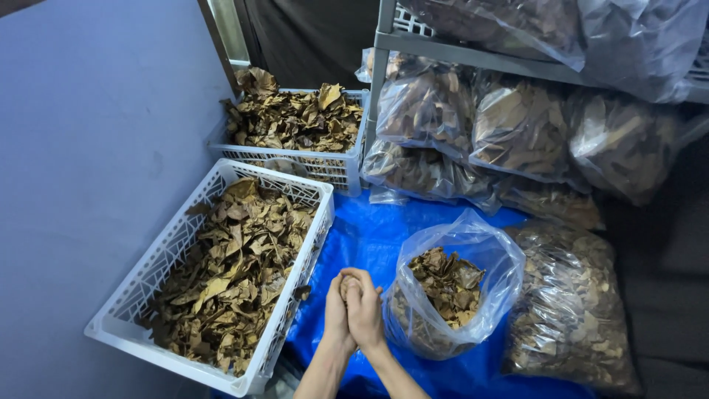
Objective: The person sorts dried leaves by hand, picking through them in white plastic crates and placing some into a transparent plastic bag on a blue tarp.
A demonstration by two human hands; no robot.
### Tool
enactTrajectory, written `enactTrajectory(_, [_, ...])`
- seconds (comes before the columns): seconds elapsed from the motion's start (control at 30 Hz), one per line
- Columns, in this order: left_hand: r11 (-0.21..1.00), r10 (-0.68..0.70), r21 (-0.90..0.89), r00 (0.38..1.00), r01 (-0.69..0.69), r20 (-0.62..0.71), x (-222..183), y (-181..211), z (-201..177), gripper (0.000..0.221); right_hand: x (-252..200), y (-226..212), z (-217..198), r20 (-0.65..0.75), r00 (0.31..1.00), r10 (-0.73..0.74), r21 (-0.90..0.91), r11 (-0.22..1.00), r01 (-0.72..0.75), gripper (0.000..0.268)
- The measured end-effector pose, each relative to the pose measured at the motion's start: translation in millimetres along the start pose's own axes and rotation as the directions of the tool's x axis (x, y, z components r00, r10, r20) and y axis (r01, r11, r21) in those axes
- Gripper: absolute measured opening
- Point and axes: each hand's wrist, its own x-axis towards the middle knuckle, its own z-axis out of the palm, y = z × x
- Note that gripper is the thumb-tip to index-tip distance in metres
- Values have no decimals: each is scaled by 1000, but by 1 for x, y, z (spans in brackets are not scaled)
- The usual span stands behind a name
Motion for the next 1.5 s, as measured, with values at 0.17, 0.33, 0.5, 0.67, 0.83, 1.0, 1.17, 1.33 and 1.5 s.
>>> enactTrajectory(0.17, [992,-66,-100,989,79,130,-43,31,50,40,11,-27,-13,48,996,-78,-236,968,87,52])
enactTrajectory(0.33, [999,-39,-33,997,41,70,-101,53,111,53,25,-52,-38,112,982,-153,-450,873,187,53])
enactTrajectory(0.5, [965,241,92,969,-245,49,-108,39,123,29,25,-84,-66,47,892,-449,-778,544,315,44])
enactTrajectory(0.67, [913,260,248,931,-323,256,-81,10,148,26,37,-84,-115,-31,887,-460,-756,591,280,30])
enactTrajectory(0.83, [423,245,712,827,-561,506,-36,-19,174,61,47,-36,-200,-135,918,-373,-850,520,86,25])
enactTrajectory(1.0, [-559,-154,557,736,-615,659,-8,-67,173,50,41,17,-245,-83,863,498,-845,424,-326,73])
enactTrajectory(1.17, [-701,-266,435,774,-565,575,17,-100,156,44,41,56,-256,23,881,473,-701,636,-323,34])
enactTrajectory(1.33, [-809,-449,52,673,-586,588,41,-119,93,56,29,15,-258,85,896,436,-648,707,-282,27])
enactTrajectory(1.5, [-871,-471,61,864,-487,176,70,-128,69,64,29,-6,-265,148,891,429,-583,766,-271,32])
